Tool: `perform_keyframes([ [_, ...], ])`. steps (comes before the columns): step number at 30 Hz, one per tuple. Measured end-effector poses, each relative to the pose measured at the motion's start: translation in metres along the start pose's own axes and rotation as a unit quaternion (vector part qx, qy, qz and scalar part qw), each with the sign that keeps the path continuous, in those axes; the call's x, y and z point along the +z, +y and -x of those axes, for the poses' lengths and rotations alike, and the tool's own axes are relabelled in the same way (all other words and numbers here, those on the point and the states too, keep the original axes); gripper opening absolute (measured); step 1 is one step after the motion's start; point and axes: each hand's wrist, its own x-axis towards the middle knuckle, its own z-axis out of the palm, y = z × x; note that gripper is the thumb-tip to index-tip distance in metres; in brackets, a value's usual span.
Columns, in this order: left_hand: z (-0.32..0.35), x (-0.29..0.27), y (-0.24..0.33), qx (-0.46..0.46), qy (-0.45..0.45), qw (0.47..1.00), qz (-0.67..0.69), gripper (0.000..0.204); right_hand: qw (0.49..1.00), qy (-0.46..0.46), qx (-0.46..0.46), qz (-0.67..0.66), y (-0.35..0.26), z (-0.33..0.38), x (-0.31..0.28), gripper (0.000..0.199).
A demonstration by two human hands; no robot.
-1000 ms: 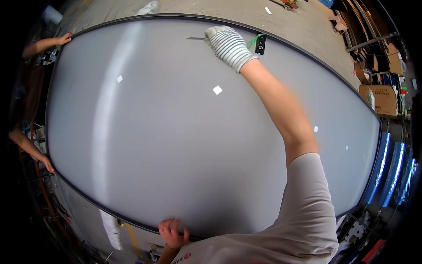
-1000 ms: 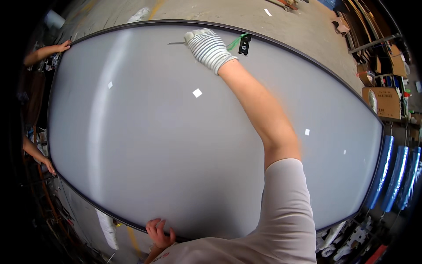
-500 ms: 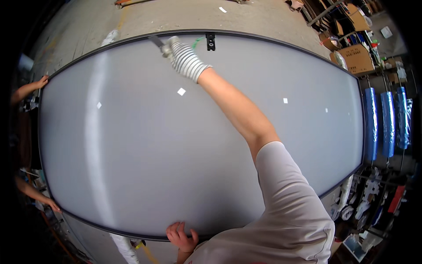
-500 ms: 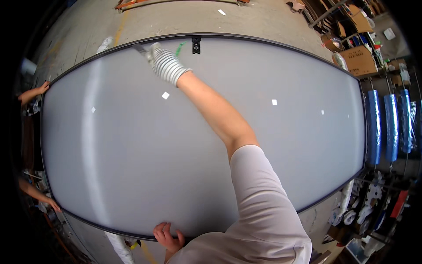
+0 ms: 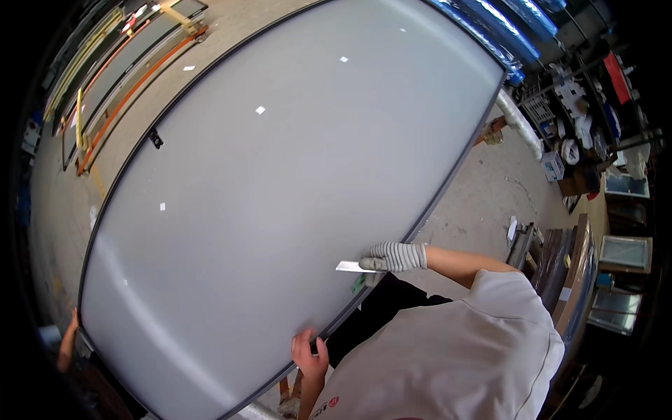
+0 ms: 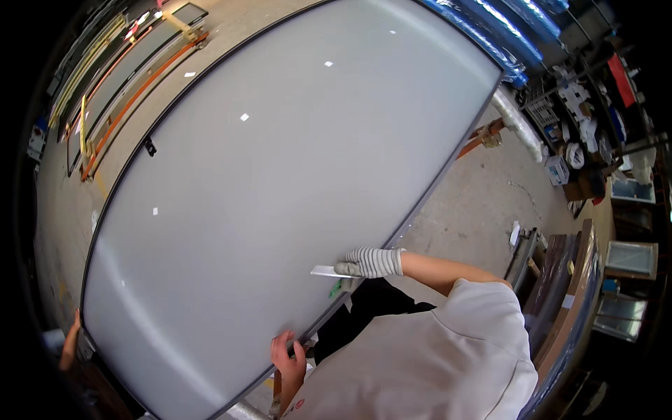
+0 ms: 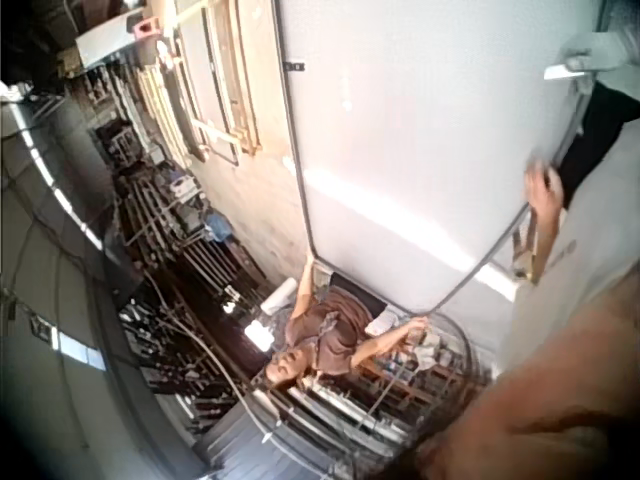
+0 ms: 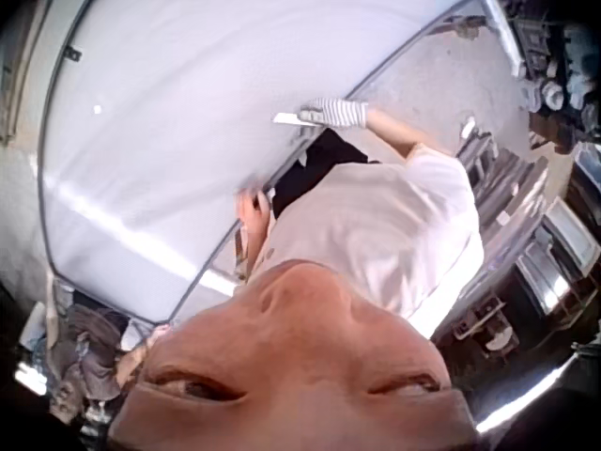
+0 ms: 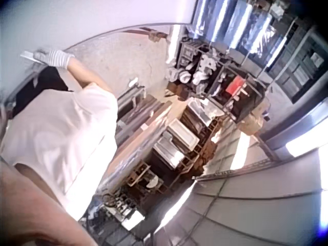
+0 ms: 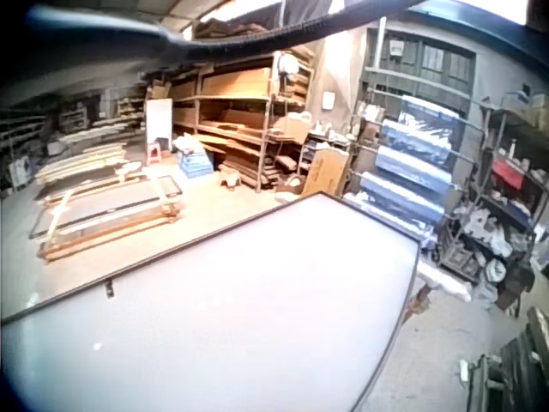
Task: The person peels protective plastic film from a large rectangular glass panel using a small metal scraper tool. They work along the edges and surface of the panel, removing strips of film while another person assists on the opposite side. The removed film is gathered and discarded.
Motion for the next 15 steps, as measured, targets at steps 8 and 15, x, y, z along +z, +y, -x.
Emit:
perform_keyframes([
  [8,-0.071,0.136,0.116,0.207,-0.071,0.972,-0.082,0.044,0.944,0.234,-0.042,-0.228,0.109,0.218,-0.054,0.041],
  [15,-0.175,0.317,0.202,0.207,0.007,0.968,-0.14,0.048,0.833,0.459,0.014,-0.308,0.321,0.43,-0.073,0.042],
])
